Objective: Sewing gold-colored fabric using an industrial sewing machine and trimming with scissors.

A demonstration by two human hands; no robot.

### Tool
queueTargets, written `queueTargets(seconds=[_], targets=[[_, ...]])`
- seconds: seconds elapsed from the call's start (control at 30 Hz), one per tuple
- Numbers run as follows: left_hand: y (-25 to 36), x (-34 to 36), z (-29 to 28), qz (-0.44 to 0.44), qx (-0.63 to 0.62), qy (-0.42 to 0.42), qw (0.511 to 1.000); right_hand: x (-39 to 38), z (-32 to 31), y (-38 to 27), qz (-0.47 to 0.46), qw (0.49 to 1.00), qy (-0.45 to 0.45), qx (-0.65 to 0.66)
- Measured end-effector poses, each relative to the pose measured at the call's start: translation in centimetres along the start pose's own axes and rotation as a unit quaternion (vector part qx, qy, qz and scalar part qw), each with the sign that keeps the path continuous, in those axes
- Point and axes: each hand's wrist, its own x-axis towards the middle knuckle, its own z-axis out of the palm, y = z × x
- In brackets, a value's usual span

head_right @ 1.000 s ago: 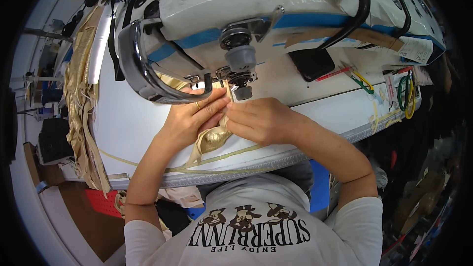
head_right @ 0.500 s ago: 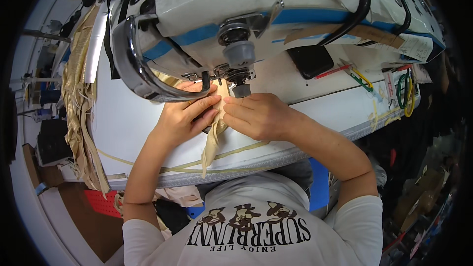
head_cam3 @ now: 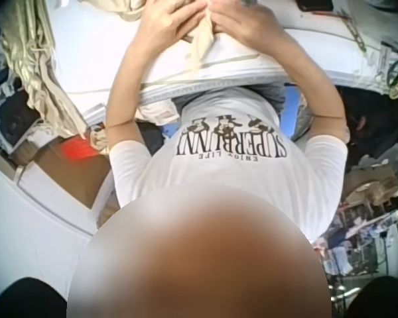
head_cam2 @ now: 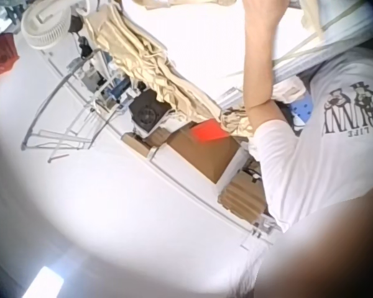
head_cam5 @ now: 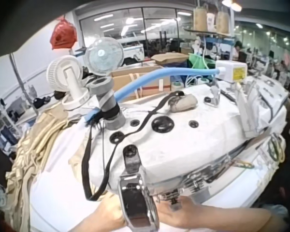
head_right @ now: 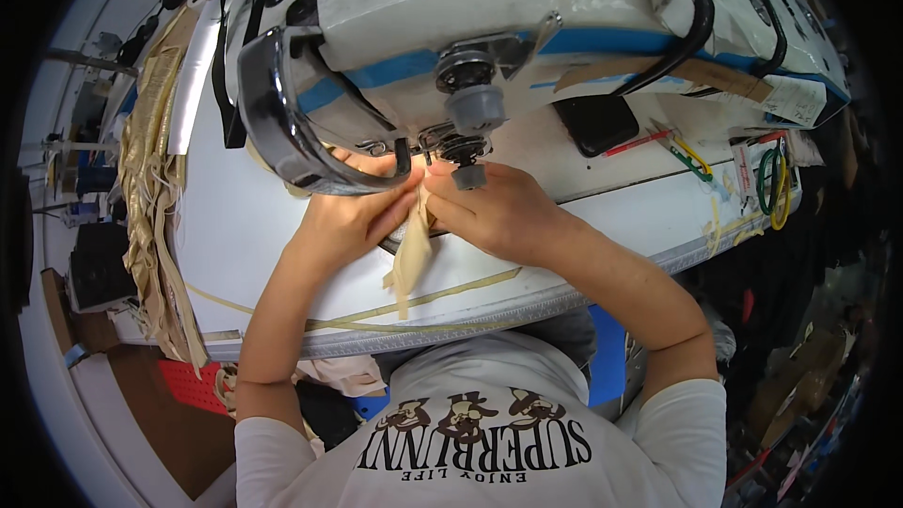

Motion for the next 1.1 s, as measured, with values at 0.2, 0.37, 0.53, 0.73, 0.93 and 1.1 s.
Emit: queueTargets(seconds=[0.2,0.37,0.53,0.73,0.93,1.1], targets=[[3.0,-1.7,-0.2,0.051,-0.063,-0.004,0.997,-0.5,0.0,0.2,-0.053,0.998,0.018,-0.002],[1.9,-1.5,0.2,-0.016,-0.082,-0.002,0.996,-0.1,0.2,0.1,-0.096,0.992,0.080,-0.022],[1.3,-1.1,0.2,0.026,-0.052,0.001,0.998,-0.5,-0.5,-0.1,-0.094,0.994,0.026,-0.046],[1.1,-0.2,0.2,0.012,-0.038,-0.075,0.996,-0.5,-0.3,-0.1,-0.087,0.995,0.022,-0.046],[0.8,-0.9,0.4,0.023,-0.063,-0.055,0.996,-0.5,-0.3,-0.1,-0.086,0.995,0.021,-0.037],[0.3,-0.5,0.4,0.025,-0.066,-0.025,0.997,-0.6,-0.5,-0.2,-0.003,0.999,-0.051,0.019]])
